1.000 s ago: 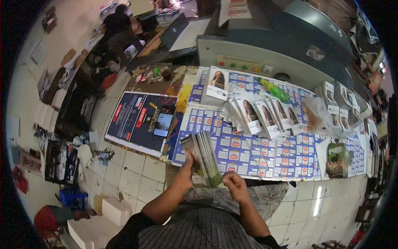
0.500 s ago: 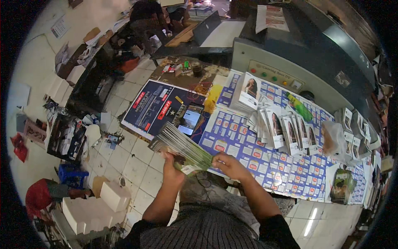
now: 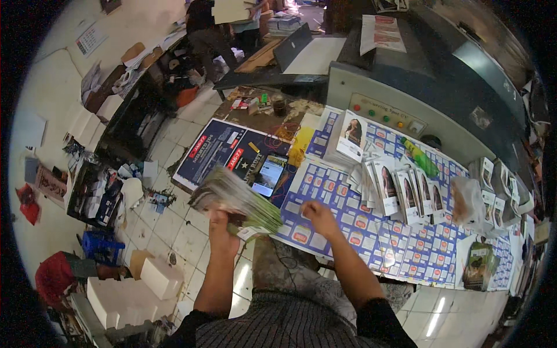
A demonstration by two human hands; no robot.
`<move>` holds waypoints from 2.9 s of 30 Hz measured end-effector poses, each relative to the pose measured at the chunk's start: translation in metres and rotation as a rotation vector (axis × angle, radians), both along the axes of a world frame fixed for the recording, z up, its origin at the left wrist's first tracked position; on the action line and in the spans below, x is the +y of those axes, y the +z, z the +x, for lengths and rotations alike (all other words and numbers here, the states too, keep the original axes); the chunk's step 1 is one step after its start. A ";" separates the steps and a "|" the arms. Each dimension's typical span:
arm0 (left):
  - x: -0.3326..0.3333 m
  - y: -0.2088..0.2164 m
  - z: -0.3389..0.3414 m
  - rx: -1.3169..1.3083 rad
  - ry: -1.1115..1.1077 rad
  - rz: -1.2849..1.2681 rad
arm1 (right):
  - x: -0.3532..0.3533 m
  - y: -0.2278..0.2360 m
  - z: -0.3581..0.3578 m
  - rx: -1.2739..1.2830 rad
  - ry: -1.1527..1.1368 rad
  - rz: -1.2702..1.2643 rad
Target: The person organizes and stacks printed cardboard packaging sheets by hand on a workshop table, aligning the sheets into a neat bundle.
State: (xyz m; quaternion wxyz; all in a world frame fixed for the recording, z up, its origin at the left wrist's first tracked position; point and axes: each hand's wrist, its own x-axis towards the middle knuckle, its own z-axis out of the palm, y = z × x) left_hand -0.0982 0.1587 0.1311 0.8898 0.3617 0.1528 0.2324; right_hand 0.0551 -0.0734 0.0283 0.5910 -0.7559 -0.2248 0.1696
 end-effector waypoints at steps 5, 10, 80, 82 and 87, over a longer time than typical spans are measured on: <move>-0.032 0.000 0.016 0.216 -0.304 0.657 | -0.002 0.008 0.094 -0.127 -0.108 -0.113; -0.076 0.018 0.030 0.225 -0.332 0.710 | -0.034 0.065 0.069 0.256 -0.159 0.189; -0.177 -0.063 0.074 0.070 -1.051 0.755 | -0.160 0.043 -0.092 0.501 -0.219 0.320; -0.190 -0.067 0.074 0.010 -0.980 0.624 | -0.153 0.041 -0.086 0.364 -0.266 0.235; -0.180 -0.044 0.080 -0.225 -0.878 0.714 | -0.147 0.055 -0.094 0.280 -0.348 0.391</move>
